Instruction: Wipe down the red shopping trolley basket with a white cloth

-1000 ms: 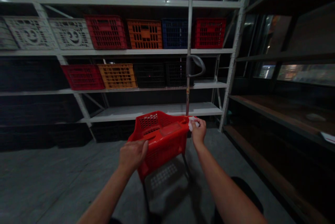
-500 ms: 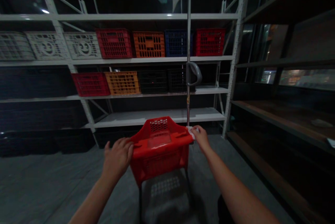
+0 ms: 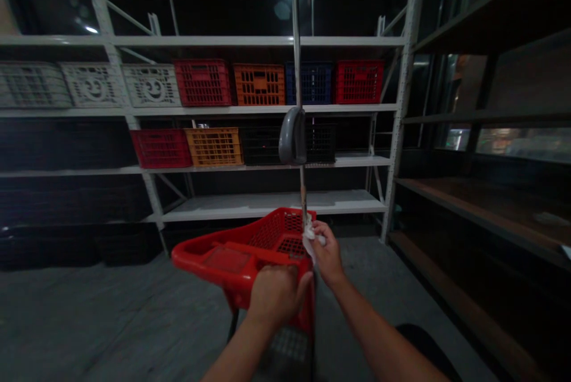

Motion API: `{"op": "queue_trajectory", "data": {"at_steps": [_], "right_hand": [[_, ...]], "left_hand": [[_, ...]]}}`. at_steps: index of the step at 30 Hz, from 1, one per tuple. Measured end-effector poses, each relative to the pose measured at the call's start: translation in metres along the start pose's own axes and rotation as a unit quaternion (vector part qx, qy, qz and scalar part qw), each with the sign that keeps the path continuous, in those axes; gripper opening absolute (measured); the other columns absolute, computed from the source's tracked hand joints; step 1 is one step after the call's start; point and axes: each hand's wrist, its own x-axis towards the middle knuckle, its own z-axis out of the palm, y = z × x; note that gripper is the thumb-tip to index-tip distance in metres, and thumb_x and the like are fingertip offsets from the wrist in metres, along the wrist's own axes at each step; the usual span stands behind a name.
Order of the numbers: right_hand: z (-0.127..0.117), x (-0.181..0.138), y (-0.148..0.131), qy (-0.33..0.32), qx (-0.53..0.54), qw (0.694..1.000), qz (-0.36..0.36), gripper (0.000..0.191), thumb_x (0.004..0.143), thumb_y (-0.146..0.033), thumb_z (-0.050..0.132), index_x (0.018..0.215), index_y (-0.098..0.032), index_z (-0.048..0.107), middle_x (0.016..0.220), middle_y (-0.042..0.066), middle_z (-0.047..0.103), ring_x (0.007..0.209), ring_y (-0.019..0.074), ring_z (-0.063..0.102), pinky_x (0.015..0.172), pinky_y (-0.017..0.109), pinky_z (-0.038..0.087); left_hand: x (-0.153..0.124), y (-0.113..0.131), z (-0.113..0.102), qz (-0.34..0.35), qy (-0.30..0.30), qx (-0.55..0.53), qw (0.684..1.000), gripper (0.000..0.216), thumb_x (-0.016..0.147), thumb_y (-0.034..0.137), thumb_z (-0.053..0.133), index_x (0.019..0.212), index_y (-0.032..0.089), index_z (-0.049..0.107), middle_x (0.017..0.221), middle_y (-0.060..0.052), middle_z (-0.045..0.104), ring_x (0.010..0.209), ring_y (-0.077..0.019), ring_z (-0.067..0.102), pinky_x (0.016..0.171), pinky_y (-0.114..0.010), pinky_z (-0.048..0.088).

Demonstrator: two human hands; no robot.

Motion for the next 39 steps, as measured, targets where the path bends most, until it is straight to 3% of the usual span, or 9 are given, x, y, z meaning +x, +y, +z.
{"op": "queue_trajectory", "data": {"at_steps": [4, 10, 13, 18, 22, 28, 31, 35, 39], "right_hand": [[0.022, 0.023, -0.024, -0.029, -0.012, 0.999, -0.026, 0.018, 0.071, -0.031, 0.062, 0.069, -0.019, 0.050, 0.087, 0.001, 0.057, 0.081, 0.0143, 0.055, 0.075, 0.026, 0.041], [0.056, 0.112, -0.076, -0.027, 0.117, 0.990, -0.069, 0.028, 0.069, -0.041, 0.065, 0.070, -0.020, 0.046, 0.083, -0.001, 0.057, 0.070, 0.0116, 0.057, 0.065, 0.025, 0.045], [0.066, 0.134, -0.087, -0.026, 0.137, 0.988, -0.066, 0.030, 0.074, -0.048, 0.058, 0.078, -0.022, 0.044, 0.073, -0.003, 0.056, 0.062, 0.0097, 0.055, 0.060, 0.022, 0.045], [0.051, 0.102, -0.062, -0.099, 0.004, 0.993, -0.058, 0.039, 0.078, -0.050, 0.051, 0.105, -0.022, 0.044, 0.086, 0.002, 0.059, 0.069, 0.0133, 0.056, 0.058, 0.023, 0.044], [0.030, 0.079, -0.042, -0.144, -0.008, 0.989, -0.028, 0.033, 0.082, -0.046, 0.047, 0.098, -0.018, 0.051, 0.074, 0.001, 0.057, 0.062, 0.0120, 0.052, 0.054, 0.022, 0.041], [0.031, 0.112, -0.072, -0.246, 0.045, 0.968, 0.000, 0.037, 0.075, -0.048, 0.056, 0.099, -0.021, 0.046, 0.059, -0.005, 0.055, 0.049, 0.0106, 0.052, 0.046, 0.020, 0.040], [0.044, 0.137, -0.093, -0.292, 0.049, 0.955, 0.021, 0.037, 0.068, -0.049, 0.062, 0.085, -0.019, 0.049, 0.055, -0.005, 0.055, 0.045, 0.0105, 0.052, 0.042, 0.020, 0.039], [0.053, 0.140, -0.082, -0.269, 0.030, 0.962, 0.029, 0.033, 0.068, -0.049, 0.062, 0.071, -0.018, 0.051, 0.049, -0.006, 0.051, 0.039, 0.0084, 0.047, 0.040, 0.020, 0.037], [0.031, 0.086, -0.024, -0.205, -0.050, 0.975, 0.064, 0.030, 0.069, -0.046, 0.061, 0.075, -0.017, 0.054, 0.056, -0.004, 0.054, 0.045, 0.0092, 0.048, 0.043, 0.020, 0.038]], "left_hand": [[-0.005, -0.012, 0.001, 0.044, 0.010, 0.002, 0.999, 0.059, 0.085, 0.055, 0.020, 0.075, 0.017, 0.063, 0.071, -0.011, 0.066, 0.069, -0.0221, 0.062, 0.064, -0.032, 0.041], [0.007, -0.018, 0.008, 0.024, 0.024, -0.004, 0.999, 0.061, 0.086, 0.055, 0.019, 0.070, 0.017, 0.064, 0.067, -0.009, 0.066, 0.067, -0.0201, 0.061, 0.062, -0.030, 0.038], [0.016, -0.021, 0.013, 0.034, 0.037, -0.015, 0.999, 0.060, 0.086, 0.053, 0.020, 0.066, 0.017, 0.065, 0.064, -0.009, 0.065, 0.065, -0.0184, 0.060, 0.061, -0.028, 0.037], [0.029, -0.029, 0.021, 0.077, 0.062, -0.023, 0.995, 0.053, 0.086, 0.047, 0.025, 0.064, 0.018, 0.063, 0.060, -0.007, 0.064, 0.059, -0.0175, 0.059, 0.057, -0.028, 0.035], [0.035, -0.035, 0.024, 0.098, 0.062, -0.025, 0.993, 0.049, 0.086, 0.045, 0.028, 0.062, 0.018, 0.062, 0.058, -0.006, 0.063, 0.058, -0.0171, 0.058, 0.057, -0.028, 0.034], [0.041, -0.041, 0.023, 0.123, 0.045, -0.043, 0.990, 0.046, 0.085, 0.041, 0.031, 0.058, 0.018, 0.059, 0.055, -0.005, 0.062, 0.054, -0.0150, 0.055, 0.057, -0.027, 0.034], [0.045, -0.044, 0.025, 0.133, 0.049, -0.044, 0.989, 0.046, 0.085, 0.040, 0.031, 0.057, 0.018, 0.059, 0.054, -0.005, 0.060, 0.053, -0.0141, 0.053, 0.057, -0.027, 0.033], [0.048, -0.049, 0.028, 0.145, 0.052, -0.050, 0.987, 0.046, 0.085, 0.040, 0.031, 0.055, 0.017, 0.058, 0.052, -0.004, 0.058, 0.052, -0.0132, 0.051, 0.057, -0.027, 0.033], [0.050, -0.057, 0.027, 0.154, 0.052, -0.066, 0.984, 0.046, 0.085, 0.040, 0.033, 0.054, 0.017, 0.057, 0.052, -0.004, 0.057, 0.052, -0.0129, 0.049, 0.057, -0.027, 0.032]]}}
